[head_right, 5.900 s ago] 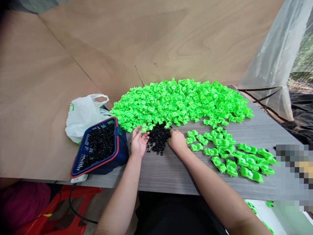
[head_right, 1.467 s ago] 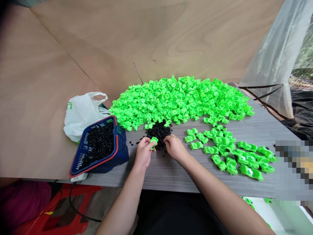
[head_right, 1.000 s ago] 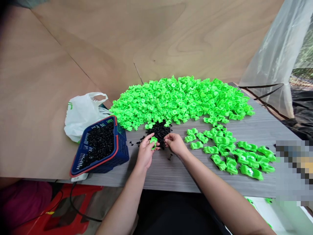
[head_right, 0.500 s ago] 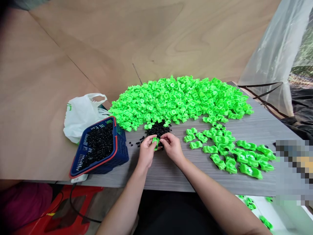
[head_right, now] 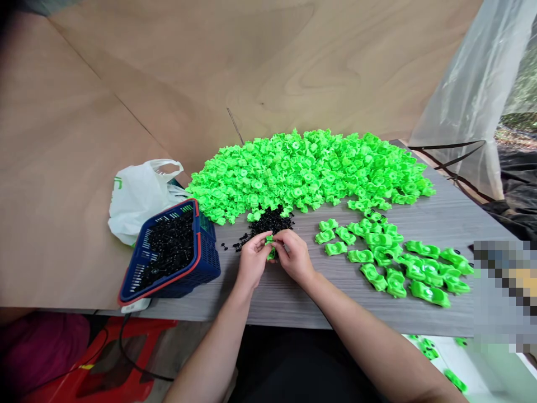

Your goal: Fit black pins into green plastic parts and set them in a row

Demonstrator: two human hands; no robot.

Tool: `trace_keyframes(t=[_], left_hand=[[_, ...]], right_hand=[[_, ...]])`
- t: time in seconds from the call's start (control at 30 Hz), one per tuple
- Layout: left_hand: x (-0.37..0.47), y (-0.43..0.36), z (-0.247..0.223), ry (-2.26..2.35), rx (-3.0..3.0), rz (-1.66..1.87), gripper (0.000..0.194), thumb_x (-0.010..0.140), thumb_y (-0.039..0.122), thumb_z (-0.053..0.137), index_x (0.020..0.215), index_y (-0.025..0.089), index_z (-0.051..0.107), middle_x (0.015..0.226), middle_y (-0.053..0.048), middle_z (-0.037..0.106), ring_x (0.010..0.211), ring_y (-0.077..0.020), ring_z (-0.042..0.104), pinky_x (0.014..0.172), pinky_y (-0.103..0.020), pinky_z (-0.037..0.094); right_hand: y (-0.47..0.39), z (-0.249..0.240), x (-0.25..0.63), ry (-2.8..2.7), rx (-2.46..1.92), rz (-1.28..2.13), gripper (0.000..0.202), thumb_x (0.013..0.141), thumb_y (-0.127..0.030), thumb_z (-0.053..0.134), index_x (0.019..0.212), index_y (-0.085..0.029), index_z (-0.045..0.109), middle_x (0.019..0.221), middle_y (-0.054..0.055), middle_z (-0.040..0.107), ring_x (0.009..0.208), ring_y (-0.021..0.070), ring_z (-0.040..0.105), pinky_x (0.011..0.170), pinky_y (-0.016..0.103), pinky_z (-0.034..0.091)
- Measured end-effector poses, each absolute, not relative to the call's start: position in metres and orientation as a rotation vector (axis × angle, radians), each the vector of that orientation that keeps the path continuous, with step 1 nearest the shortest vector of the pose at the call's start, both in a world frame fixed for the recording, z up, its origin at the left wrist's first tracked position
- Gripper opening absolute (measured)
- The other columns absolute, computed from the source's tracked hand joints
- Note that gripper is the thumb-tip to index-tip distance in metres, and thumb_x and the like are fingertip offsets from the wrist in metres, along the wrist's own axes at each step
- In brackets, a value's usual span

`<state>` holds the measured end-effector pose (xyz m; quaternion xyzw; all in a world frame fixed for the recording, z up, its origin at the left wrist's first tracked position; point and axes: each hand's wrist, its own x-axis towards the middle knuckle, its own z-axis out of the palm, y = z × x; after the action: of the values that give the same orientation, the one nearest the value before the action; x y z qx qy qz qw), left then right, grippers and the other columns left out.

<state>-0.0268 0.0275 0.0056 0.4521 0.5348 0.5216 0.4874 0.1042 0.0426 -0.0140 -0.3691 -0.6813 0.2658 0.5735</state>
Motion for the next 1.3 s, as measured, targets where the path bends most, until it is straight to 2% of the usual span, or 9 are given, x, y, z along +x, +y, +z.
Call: trace_keyframes(t=[0.17,0.6,0.73,0.93,1.13,1.3], left_hand=[[-0.028,0.028,0.006,1.300,1.126,1.276,0.040,0.077,0.020,0.064,0.117,0.019,0.068,0.101,-0.008,0.071,0.076,-0.0169,0.065,0.051,-0.023,0.057],[-0.029,0.026,0.008,1.300,1.115,1.269,0.037,0.079,0.026,0.067,0.115,0.018,0.068,0.101,-0.010,0.071,0.080,-0.0187,0.066,0.052,-0.023,0.056],[-0.031,0.024,0.012,1.265,1.058,1.275,0.037,0.079,0.032,0.070,0.114,0.019,0.069,0.104,-0.010,0.071,0.086,-0.0201,0.066,0.055,-0.023,0.057],[-0.032,0.024,0.015,1.265,0.987,1.290,0.041,0.078,0.046,0.071,0.109,0.019,0.071,0.100,-0.010,0.071,0.077,-0.0164,0.065,0.054,-0.021,0.054],[-0.031,0.027,0.009,1.309,1.042,1.321,0.039,0.079,0.043,0.070,0.109,0.018,0.072,0.100,-0.010,0.071,0.077,-0.0160,0.065,0.053,-0.021,0.054],[-0.030,0.028,0.005,1.340,1.075,1.369,0.034,0.081,0.039,0.067,0.107,0.017,0.072,0.100,-0.011,0.072,0.076,-0.0168,0.065,0.053,-0.022,0.054]], right_hand=[[0.041,-0.012,0.104,-1.663,-0.851,0.618,0.014,0.094,-0.022,0.054,0.096,-0.025,0.067,0.095,0.008,0.066,0.092,0.0215,0.062,0.084,0.037,0.052],[0.041,-0.013,0.105,-1.698,-0.875,0.562,0.016,0.094,-0.020,0.054,0.098,-0.025,0.069,0.097,0.008,0.065,0.090,0.0209,0.062,0.081,0.035,0.052],[0.041,-0.015,0.107,-1.716,-0.881,0.548,0.017,0.094,-0.021,0.054,0.099,-0.025,0.069,0.097,0.008,0.066,0.090,0.0209,0.062,0.081,0.035,0.052],[0.041,-0.015,0.106,-1.710,-0.875,0.558,0.016,0.094,-0.021,0.054,0.098,-0.025,0.068,0.097,0.008,0.066,0.090,0.0212,0.062,0.082,0.036,0.052],[0.039,-0.013,0.104,-1.652,-0.885,0.568,0.011,0.092,-0.021,0.055,0.095,-0.025,0.065,0.094,0.007,0.065,0.089,0.0207,0.062,0.081,0.035,0.052],[0.040,-0.014,0.104,-1.601,-0.929,0.592,0.006,0.090,-0.023,0.059,0.093,-0.024,0.063,0.088,0.006,0.064,0.080,0.0196,0.060,0.075,0.034,0.051]])
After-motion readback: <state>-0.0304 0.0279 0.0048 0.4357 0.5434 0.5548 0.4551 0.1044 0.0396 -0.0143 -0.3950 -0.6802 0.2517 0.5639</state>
